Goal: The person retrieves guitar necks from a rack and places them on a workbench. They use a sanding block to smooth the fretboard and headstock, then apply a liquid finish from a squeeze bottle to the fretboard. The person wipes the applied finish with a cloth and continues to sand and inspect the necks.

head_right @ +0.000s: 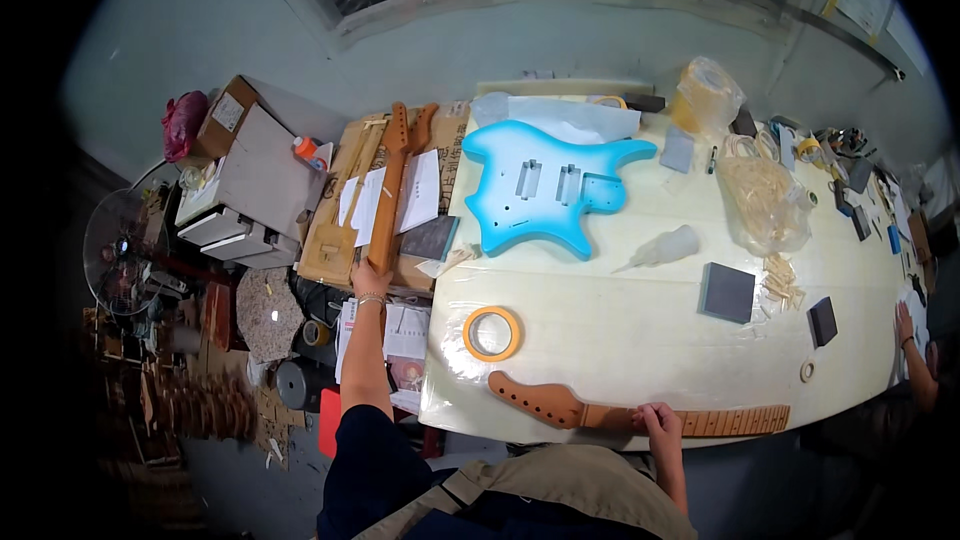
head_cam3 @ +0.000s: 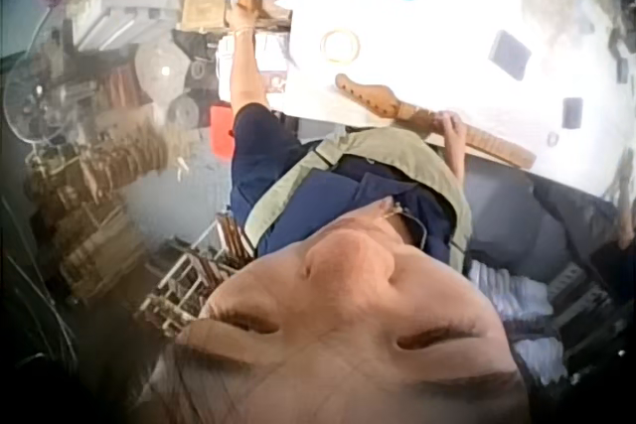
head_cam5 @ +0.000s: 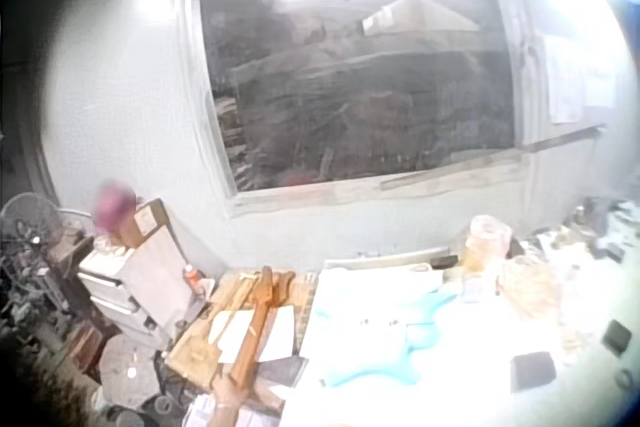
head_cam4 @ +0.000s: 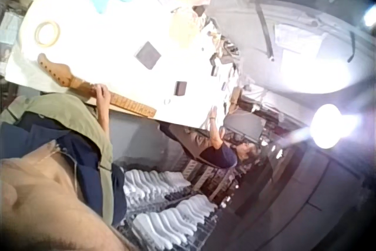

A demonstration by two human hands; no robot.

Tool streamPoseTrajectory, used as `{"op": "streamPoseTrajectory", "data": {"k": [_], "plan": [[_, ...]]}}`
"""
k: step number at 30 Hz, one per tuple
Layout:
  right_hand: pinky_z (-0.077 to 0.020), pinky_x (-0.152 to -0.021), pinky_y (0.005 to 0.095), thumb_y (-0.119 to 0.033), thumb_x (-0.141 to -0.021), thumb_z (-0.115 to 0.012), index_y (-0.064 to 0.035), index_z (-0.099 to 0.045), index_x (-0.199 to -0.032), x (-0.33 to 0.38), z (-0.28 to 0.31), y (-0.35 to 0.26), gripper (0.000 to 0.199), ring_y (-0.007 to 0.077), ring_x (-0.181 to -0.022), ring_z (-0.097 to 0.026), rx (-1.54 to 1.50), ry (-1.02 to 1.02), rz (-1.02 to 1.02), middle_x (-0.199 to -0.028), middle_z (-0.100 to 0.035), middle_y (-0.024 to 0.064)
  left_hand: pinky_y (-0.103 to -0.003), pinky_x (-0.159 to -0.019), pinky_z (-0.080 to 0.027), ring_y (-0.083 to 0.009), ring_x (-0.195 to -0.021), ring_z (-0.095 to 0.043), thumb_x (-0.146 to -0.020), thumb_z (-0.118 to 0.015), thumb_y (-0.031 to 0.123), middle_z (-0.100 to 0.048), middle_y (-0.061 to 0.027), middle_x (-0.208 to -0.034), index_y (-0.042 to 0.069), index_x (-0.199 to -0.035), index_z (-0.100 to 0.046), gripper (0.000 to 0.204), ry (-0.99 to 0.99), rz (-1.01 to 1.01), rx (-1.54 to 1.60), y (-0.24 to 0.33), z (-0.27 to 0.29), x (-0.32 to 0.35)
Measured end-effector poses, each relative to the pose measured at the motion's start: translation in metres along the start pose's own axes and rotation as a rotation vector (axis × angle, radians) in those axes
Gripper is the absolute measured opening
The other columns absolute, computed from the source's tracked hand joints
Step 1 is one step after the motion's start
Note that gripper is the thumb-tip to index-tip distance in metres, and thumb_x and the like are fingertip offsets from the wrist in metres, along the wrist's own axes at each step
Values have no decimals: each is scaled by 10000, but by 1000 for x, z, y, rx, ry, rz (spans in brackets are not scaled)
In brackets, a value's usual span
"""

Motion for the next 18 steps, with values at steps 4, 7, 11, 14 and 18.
{"op": "streamPoseTrajectory", "data": {"k": [4, 7, 11, 14, 18], "plan": [[-468, -653, 224, -132, -891, -523, 16, -573, -870, -4, -8, -2, 157, 98, -688, -565, 23, -16, -29, -764, -611, 58, -426, -837, -451, -359, -976, -524, -564, -801, 327, -539, -197, -1034, 2, -1083, -524, 672, -22, 3, 42, -10, -11, -13], [-468, -654, 223, -134, -891, -525, 17, -572, -868, -4, -8, 2, 160, 96, -691, -564, 23, -7, -56, -766, -608, 57, -437, -841, -454, -333, -1034, -510, -569, -796, 407, -530, -170, -1096, 31, -1142, -493, 750, -89, 50, -35, 5, -11, -7], [-469, -655, 225, -137, -892, -524, 15, -571, -858, -3, -16, 4, 163, 97, -693, -563, 44, -48, -33, -763, -601, 51, -457, -871, -439, -302, -1115, -472, -584, -767, 491, -496, -129, -1188, 75, -1225, -430, 835, -205, 155, -133, 4, -2, 1], [-469, -657, 226, -140, -893, -521, 13, -573, -852, 1, -17, 6, 167, 96, -690, -561, 55, -59, -12, -761, -600, 47, -464, -893, -424, -303, -1145, -453, -587, -750, 532, -471, -130, -1229, 87, -1248, -410, 866, -258, 209, -130, 1, 2, 3], [-461, -651, 236, -172, -903, -509, 3, -576, -876, 9, -7, 19, 189, 100, -685, -565, 49, -34, -8, -762, -604, 45, -470, -911, -405, -321, -1146, -446, -574, -749, 548, -455, -149, -1241, 91, -1263, -397, 899, -219, 240, -180, 16, 13, 2]]}}
Point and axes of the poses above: each hand's wrist, its own x-axis away from the middle knuckle, its own z-axis out of the back of the hand, y = z × x, the point moved 8 cm from there along -x, towards the middle knuckle
